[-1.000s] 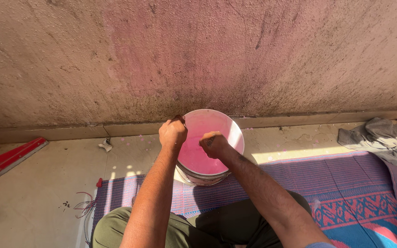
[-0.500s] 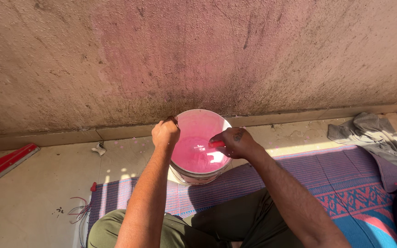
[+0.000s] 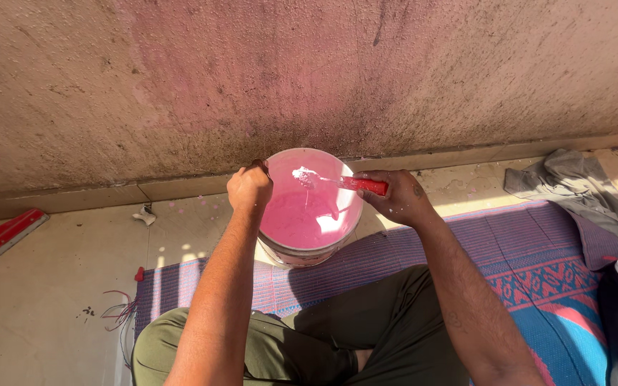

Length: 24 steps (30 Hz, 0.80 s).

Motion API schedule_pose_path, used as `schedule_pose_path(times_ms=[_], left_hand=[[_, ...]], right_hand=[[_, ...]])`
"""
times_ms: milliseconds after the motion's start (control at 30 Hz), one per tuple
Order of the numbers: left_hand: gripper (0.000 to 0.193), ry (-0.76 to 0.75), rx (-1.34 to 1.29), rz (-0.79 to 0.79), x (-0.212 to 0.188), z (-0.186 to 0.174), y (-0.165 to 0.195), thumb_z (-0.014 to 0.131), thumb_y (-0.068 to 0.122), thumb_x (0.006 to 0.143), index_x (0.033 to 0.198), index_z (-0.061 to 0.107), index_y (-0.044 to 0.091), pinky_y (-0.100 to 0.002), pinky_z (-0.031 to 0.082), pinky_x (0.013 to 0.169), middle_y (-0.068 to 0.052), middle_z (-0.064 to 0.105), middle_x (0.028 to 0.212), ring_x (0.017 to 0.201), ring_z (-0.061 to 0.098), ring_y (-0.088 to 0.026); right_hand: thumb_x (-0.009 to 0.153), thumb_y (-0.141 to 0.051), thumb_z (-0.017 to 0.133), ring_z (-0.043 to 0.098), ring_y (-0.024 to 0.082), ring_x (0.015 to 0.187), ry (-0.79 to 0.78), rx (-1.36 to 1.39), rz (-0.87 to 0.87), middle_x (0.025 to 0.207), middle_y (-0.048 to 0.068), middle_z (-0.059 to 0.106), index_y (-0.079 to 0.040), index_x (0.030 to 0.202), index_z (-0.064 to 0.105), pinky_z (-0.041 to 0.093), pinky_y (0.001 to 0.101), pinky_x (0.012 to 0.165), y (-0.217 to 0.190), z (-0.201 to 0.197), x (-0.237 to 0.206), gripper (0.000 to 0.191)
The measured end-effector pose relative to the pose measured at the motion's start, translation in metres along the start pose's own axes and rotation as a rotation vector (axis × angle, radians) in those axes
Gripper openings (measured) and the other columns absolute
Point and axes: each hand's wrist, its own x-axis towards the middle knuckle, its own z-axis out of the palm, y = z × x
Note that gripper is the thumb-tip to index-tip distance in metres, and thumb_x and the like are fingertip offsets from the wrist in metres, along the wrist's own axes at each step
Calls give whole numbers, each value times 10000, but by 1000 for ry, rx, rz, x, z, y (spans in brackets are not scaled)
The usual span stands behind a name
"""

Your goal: The person sits on a mat on the floor and paints a wall pink using a small paint roller. They repeatedly dip the roller into a bucket of pink paint, roll the paint onto the wall above them, and at times hold the bucket steady with the other hand.

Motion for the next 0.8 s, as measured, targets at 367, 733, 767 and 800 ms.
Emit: schedule_pose_path(times_ms=[367,733,767,800], left_hand=[[401,15,-71,-10,-6,-8,3,418,383,1057,1084,741,149,-484,553,850,-156,749,1031,979,697,-410],[411,-28,-27,-42,-2,-1,0,400,386,1059,1106,731,148,-470,552,855,-149,748,1046,988,691,-394],[419,34,-22,9,-2,2,0,395,385,1055,1092,737,146,-468,552,863,-141,752,1049,995,693,-387],[427,100,-16,61,-2,4,-2,390,383,1051,1078,743,144,-467,552,871,-134,756,1052,1001,695,-379]], right_hand=[[870,-319,779,770,227,756,45,-27,-50,1005,118,795,-133,1217,752,588,365,733,-24,-14,3,394],[899,-315,756,771,249,821,99,-3,-53,986,132,789,-115,1190,761,588,368,761,0,14,-6,353],[901,-309,751,771,248,833,77,19,-57,999,127,790,-114,1178,766,588,370,766,7,27,-4,340],[896,-315,751,769,255,836,92,14,-37,995,133,791,-119,1172,771,585,372,774,12,39,-3,339]])
